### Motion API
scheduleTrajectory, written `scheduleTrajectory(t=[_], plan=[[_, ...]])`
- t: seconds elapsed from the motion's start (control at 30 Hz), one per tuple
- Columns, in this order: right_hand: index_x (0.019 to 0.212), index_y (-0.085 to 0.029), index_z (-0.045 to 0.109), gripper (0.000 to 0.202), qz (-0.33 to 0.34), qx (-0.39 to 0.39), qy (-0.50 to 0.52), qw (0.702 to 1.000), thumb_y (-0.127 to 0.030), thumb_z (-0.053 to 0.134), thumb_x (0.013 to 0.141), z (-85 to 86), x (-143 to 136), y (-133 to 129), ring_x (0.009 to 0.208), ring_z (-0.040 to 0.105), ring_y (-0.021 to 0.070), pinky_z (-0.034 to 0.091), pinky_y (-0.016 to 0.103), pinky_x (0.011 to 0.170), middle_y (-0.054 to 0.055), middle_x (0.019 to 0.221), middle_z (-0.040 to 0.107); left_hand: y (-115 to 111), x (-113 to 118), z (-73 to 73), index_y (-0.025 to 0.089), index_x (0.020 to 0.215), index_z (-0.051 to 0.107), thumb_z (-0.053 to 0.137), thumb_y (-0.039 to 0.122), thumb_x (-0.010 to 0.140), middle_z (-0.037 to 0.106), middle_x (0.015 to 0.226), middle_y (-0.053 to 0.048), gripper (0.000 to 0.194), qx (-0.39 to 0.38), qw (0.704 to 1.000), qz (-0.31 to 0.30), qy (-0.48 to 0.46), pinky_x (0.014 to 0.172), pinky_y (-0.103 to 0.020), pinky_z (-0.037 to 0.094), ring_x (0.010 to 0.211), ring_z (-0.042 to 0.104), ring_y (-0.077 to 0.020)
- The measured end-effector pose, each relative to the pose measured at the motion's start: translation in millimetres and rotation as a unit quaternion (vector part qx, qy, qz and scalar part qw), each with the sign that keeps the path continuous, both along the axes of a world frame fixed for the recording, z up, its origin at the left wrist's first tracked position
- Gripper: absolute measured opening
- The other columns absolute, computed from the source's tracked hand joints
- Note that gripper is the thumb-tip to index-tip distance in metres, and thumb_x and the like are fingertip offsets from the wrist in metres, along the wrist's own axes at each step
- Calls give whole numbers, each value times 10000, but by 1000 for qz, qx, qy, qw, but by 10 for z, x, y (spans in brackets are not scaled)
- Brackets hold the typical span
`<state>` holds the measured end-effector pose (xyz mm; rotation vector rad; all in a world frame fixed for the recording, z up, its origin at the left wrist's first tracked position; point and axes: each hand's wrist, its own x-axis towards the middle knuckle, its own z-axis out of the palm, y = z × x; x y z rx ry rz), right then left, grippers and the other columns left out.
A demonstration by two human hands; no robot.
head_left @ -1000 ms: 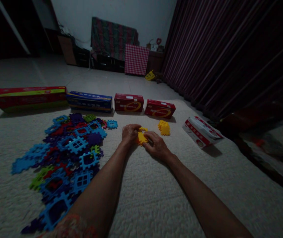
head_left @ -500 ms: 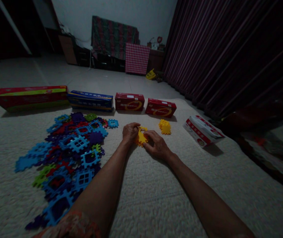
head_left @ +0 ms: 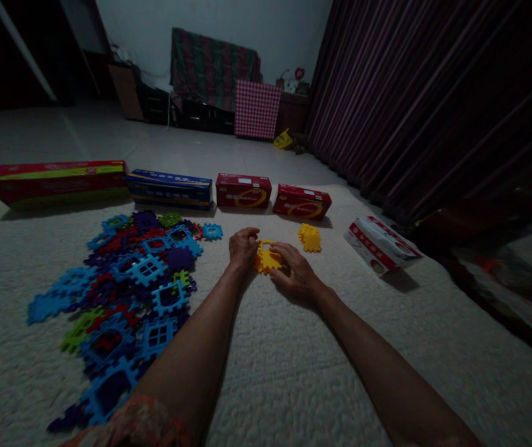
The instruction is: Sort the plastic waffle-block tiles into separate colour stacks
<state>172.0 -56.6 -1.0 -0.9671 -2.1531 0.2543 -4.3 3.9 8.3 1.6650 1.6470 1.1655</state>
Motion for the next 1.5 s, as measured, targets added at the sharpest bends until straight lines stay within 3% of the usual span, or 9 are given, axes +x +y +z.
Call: scheduleTrajectory(t=[0.27,0.43,0.63,0.77,1.13,1.5], plan=[[1178,-200,638,408,-7,45,-27,999,-176,685,774,87,-20,-21,1159,617,293,486,534,1030,137,1233,695,7,1,-9,150,1058,792,470,91,806,791,969,-66,413,-2,1000,2,-13,904,-261,533,922,727,-178],[1170,-203,643,344,-46,78,-11,996,-265,695,836,145,47,-14,1128,647,280,516,497,999,134,1202,714,26,0,-33,184,1033,800,486,112,795,792,951,-44,401,-2,1000,6,-31,892,-251,540,911,729,-170],[1231,-180,595,401,-173,157,0,972,-275,673,850,107,498,105,1161,623,308,517,527,1018,168,1225,679,21,5,-31,177,1021,804,498,118,790,792,938,-59,388,-11,999,16,-43,887,-261,544,912,733,-184],[1255,-189,571,452,-232,163,-17,959,-238,664,815,58,791,127,1171,602,320,515,544,1022,167,1239,648,32,8,-49,186,1022,802,496,129,791,792,948,-47,388,-13,999,13,-49,879,-255,547,912,732,-179],[1263,-179,581,462,-232,132,-99,959,-178,598,802,-10,876,176,1193,576,328,492,531,1022,171,1266,630,23,16,-26,178,1026,801,496,137,786,795,948,-58,390,-19,998,18,-49,873,-261,549,913,735,-188],[1255,-166,599,454,-260,110,-111,953,-168,591,801,-51,867,198,1222,540,339,462,535,1027,177,1287,610,24,9,-41,197,1005,803,503,149,782,794,933,-43,377,-14,998,19,-56,880,-253,544,909,734,-179]])
